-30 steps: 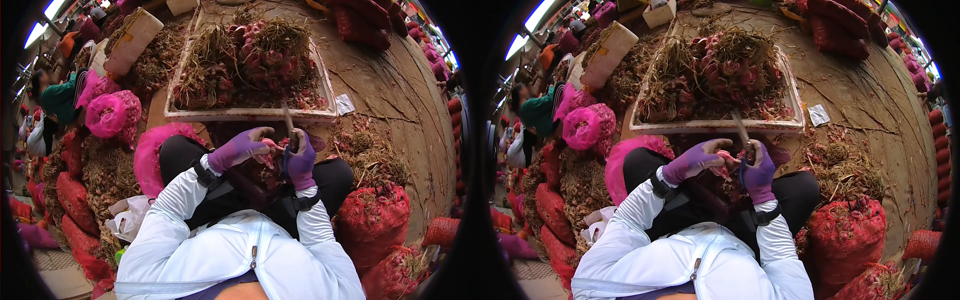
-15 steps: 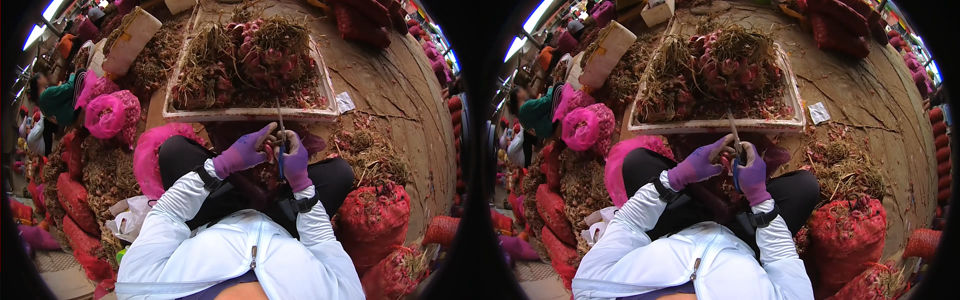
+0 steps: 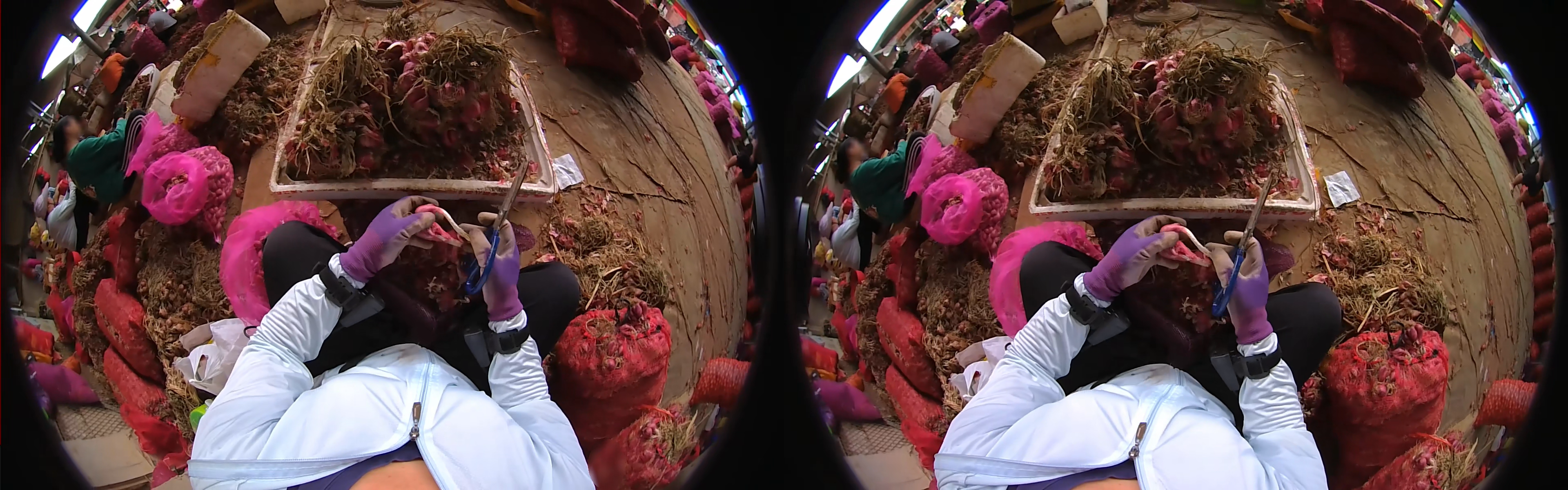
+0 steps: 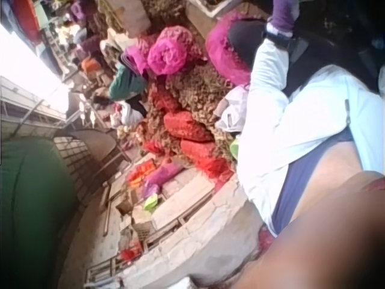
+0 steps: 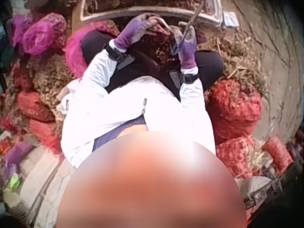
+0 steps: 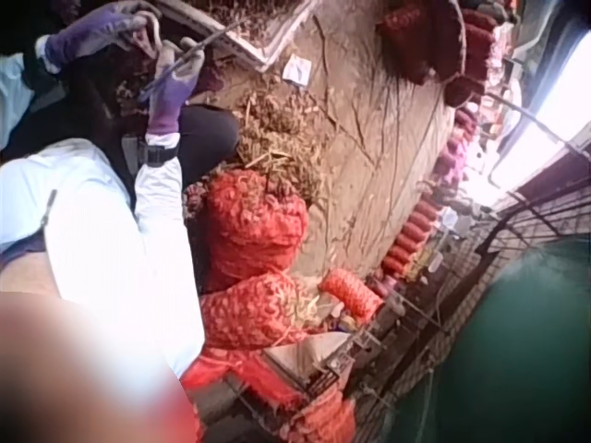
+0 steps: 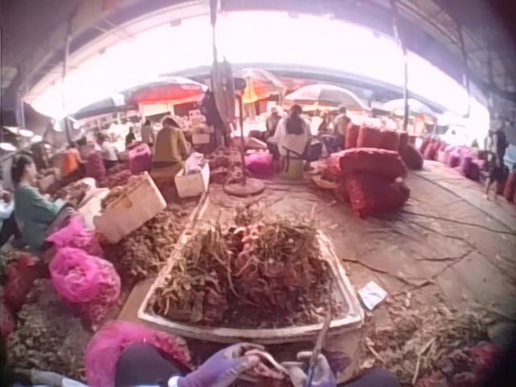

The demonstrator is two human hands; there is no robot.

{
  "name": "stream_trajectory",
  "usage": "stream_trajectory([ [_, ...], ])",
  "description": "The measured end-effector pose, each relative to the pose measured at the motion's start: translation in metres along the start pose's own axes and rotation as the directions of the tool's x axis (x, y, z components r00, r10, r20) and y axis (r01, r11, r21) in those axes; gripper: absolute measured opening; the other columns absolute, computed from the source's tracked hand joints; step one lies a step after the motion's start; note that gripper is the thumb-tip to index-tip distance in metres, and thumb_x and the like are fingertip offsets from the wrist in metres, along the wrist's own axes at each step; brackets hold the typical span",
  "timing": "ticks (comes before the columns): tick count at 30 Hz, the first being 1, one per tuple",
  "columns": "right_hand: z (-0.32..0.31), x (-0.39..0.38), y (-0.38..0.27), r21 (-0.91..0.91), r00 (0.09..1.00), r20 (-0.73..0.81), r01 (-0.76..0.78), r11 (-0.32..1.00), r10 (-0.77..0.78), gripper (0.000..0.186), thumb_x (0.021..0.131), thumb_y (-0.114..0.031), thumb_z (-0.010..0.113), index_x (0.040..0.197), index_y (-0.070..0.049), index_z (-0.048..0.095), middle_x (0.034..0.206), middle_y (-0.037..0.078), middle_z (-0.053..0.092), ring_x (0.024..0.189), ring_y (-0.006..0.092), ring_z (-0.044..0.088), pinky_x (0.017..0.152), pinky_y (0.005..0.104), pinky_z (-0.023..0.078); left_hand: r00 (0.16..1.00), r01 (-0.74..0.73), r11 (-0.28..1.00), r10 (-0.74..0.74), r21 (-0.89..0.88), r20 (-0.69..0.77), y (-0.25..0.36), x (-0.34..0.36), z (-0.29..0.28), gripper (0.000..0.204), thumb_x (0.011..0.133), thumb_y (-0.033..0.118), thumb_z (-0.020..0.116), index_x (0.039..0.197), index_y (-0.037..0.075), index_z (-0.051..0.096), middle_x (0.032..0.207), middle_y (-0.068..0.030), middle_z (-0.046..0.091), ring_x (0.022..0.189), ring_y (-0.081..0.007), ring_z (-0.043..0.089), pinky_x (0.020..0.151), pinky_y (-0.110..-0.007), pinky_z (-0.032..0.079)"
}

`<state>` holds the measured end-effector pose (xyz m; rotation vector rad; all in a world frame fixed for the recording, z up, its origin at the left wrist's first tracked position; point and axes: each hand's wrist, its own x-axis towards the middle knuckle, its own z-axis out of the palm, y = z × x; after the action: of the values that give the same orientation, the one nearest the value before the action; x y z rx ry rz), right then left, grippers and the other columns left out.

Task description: The person picks up a bunch of shallots from a tray, separates a single shallot by hand, and trims its roots and stem using shears. They repeat this process, handling shallots one at a time, and drop the trimmed shallots into a pink mesh bag.

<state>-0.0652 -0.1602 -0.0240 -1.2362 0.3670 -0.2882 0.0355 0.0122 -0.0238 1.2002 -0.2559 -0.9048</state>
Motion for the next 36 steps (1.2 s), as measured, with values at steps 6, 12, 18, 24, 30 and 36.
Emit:
stream_trajectory([
  [6, 0.001, -0.036, -0.004, -0.074, 0.898, 0.307, -0.308, 0.949, 0.316, 0.037, 0.092, -0.022, 0.056, 0.120, -0.003, 0.041, 0.092, 0.006, 0.057, 0.075, 0.0091, 0.053, 0.065, 0.0237, 0.045, 0.914, -0.242, 0.946, 0.297, 0.216, -0.277, -0.003, 0.005, -0.001, 0.033, 0.092, 0.017, 0.058, 0.118, -0.001, 0.049, 0.104, -0.0070, 0.058, 0.090, -0.0121, 0.063, 0.075, -0.026, 0.054],
  [12, 0.022, -0.055, -0.022, -0.193, 0.822, 0.272, -0.463, 0.865, 0.501, 0.032, 0.088, -0.025, 0.058, 0.110, -0.004, 0.049, 0.081, 0.005, 0.057, 0.065, 0.0103, 0.053, 0.059, 0.0236, 0.044, 0.800, -0.300, 0.793, 0.512, 0.530, -0.314, -0.014, 0.012, -0.008, 0.034, 0.090, 0.012, 0.058, 0.119, -0.003, 0.047, 0.104, -0.0073, 0.057, 0.089, -0.0104, 0.061, 0.075, -0.025, 0.055],
  [18, 0.022, -0.058, -0.018, -0.162, 0.814, 0.280, -0.483, 0.861, 0.509, 0.031, 0.088, -0.026, 0.059, 0.109, -0.006, 0.049, 0.079, 0.004, 0.056, 0.062, 0.0085, 0.051, 0.057, 0.0221, 0.042, 0.782, -0.293, 0.828, 0.495, 0.478, -0.379, 0.000, 0.002, 0.010, 0.033, 0.084, 0.016, 0.064, 0.111, -0.001, 0.053, 0.099, -0.0085, 0.061, 0.089, -0.0142, 0.060, 0.081, -0.027, 0.048],
  [24, 0.023, -0.049, 0.005, -0.060, 0.899, 0.172, -0.398, 0.915, 0.402, 0.022, 0.091, -0.024, 0.056, 0.105, -0.008, 0.050, 0.073, 0.001, 0.054, 0.055, 0.0066, 0.048, 0.049, 0.0198, 0.038, 0.839, -0.285, 0.773, 0.487, 0.567, -0.241, -0.008, -0.001, 0.015, 0.029, 0.087, 0.014, 0.062, 0.110, -0.001, 0.053, 0.099, -0.0077, 0.062, 0.086, -0.0110, 0.061, 0.077, -0.025, 0.052],
  [30, 0.015, -0.037, 0.020, 0.178, 0.991, -0.119, -0.044, 0.983, 0.066, 0.025, 0.088, -0.016, 0.067, 0.104, -0.008, 0.050, 0.074, 0.001, 0.055, 0.055, 0.0030, 0.046, 0.049, 0.0152, 0.036, 1.000, -0.011, 0.998, 0.012, 0.061, -0.019, -0.007, -0.001, 0.008, 0.036, 0.095, 0.031, 0.054, 0.116, 0.002, 0.052, 0.104, -0.0080, 0.063, 0.098, -0.0162, 0.064, 0.080, -0.030, 0.054],
  [36, 0.006, -0.033, 0.017, -0.312, 0.957, 0.000, 0.274, 0.909, -0.289, 0.046, 0.081, -0.008, 0.072, 0.121, -0.002, 0.048, 0.107, 0.010, 0.061, 0.094, 0.0137, 0.061, 0.079, 0.0252, 0.049, 0.996, 0.070, 0.984, -0.079, 0.162, 0.047, -0.010, -0.003, 0.018, 0.044, 0.095, 0.036, 0.053, 0.123, 0.002, 0.049, 0.110, -0.0080, 0.060, 0.097, -0.0133, 0.061, 0.077, -0.029, 0.055],
])
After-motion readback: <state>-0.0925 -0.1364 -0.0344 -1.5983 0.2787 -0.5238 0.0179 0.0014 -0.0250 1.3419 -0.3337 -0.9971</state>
